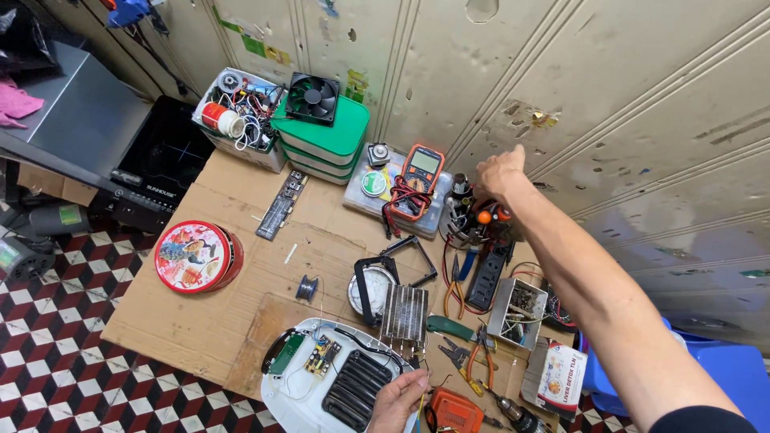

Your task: Repairing an electric heater by inspecting internal components and re-wiring the assembly.

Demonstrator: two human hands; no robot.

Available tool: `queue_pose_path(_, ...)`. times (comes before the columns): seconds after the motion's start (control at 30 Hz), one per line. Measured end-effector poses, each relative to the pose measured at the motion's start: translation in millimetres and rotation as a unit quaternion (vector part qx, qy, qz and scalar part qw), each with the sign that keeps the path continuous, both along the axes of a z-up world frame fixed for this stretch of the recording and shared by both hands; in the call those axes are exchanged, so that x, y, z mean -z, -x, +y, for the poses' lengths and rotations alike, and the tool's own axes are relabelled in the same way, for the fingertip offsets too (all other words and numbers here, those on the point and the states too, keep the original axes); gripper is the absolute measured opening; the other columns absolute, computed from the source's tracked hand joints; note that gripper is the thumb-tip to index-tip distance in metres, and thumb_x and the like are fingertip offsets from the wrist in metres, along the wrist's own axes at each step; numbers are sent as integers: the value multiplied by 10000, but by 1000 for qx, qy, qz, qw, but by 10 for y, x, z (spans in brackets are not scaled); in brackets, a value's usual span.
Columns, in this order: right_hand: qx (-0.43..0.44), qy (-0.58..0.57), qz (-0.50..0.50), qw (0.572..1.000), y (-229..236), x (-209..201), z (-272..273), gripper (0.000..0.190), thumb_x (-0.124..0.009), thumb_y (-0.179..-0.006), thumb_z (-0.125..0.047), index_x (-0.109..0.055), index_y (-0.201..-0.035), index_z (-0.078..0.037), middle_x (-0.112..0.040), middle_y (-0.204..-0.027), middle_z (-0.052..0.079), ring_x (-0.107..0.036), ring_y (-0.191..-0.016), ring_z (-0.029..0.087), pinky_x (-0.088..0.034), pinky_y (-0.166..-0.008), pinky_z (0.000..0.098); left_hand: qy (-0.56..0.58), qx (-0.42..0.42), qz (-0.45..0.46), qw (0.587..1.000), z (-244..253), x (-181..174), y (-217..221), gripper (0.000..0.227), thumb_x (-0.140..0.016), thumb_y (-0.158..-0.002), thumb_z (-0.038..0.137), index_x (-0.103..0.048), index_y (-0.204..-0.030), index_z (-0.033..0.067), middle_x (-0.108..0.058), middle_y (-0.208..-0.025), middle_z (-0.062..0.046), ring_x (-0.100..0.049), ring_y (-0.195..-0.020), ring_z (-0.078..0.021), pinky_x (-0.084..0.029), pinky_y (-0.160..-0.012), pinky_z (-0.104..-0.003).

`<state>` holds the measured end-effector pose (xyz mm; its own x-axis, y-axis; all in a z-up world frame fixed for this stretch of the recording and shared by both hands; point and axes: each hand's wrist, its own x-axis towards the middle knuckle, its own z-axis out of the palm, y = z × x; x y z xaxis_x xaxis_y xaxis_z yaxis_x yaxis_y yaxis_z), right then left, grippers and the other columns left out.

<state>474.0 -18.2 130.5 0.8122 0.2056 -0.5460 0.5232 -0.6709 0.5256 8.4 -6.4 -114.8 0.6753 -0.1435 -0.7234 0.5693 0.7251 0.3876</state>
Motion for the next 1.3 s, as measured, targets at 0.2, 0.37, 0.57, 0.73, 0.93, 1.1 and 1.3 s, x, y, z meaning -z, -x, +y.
queue_pose_path(0.2,17,-66,10,998,-51,-788,-249,870,-696,-757,-869,-769,-1123,-84,-773,-1095,107,-726,-1057,255,-449,-999,451,-12,7,0,1000,98,-448,-127,441,-709,-922,218,-649,-1314,25,-744,-1016,-41,-678,-905,-109,-540,-849,-265)
queue_pose_path(0.37,211,-350,-27,912,462,-1708,-1375,611,-688,-841,-681,-774,-893,-78,-710,-877,134,-659,-847,280,-491,-742,445,-6,-3,23,1000,185,-873,-227,452,-688,-922,179,-634,-1335,4,-759,-1043,-55,-669,-904,-118,-540,-851,-263)
queue_pose_path(0.57,368,-743,83,553,2604,-730,-2948,417,-761,-838,-371,-739,-1060,-18,-693,-878,63,-593,-781,161,-442,-699,333,-26,-10,-53,998,254,-848,-263,440,-694,-943,161,-628,-1348,3,-717,-1043,-50,-620,-878,-107,-512,-820,-258)
queue_pose_path(0.73,544,-667,113,496,4219,239,-2666,487,-816,-826,-321,-731,-1178,4,-655,-852,191,-593,-724,238,-434,-646,393,-52,13,-71,996,344,-1030,-119,437,-671,-943,177,-605,-1350,31,-724,-1118,-4,-655,-988,-78,-519,-885,-252)
queue_pose_path(0.93,501,-499,106,699,4890,-191,-2008,635,-819,-774,-365,-556,-1283,-92,-739,-968,122,-755,-884,257,-603,-824,397,-69,40,-108,991,397,-1046,-168,441,-695,-952,162,-623,-1367,31,-727,-1091,-31,-648,-970,-98,-505,-887,-273)
queue_pose_path(1.1,452,-675,21,583,5144,-73,-1735,748,-826,-698,-381,-511,-1286,-42,-721,-973,79,-731,-895,205,-571,-776,375,-64,55,-114,990,442,-1032,-164,445,-697,-958,143,-606,-1381,39,-728,-1054,-17,-635,-923,-85,-498,-836,-252)
queue_pose_path(1.3,662,-485,174,544,4962,51,-1332,591,-739,-856,-523,-625,-991,41,-601,-726,185,-603,-641,308,-483,-623,451,-86,84,-94,988,461,-1132,-184,479,-695,-942,151,-586,-1395,39,-728,-1014,-21,-674,-934,-74,-521,-831,-240)
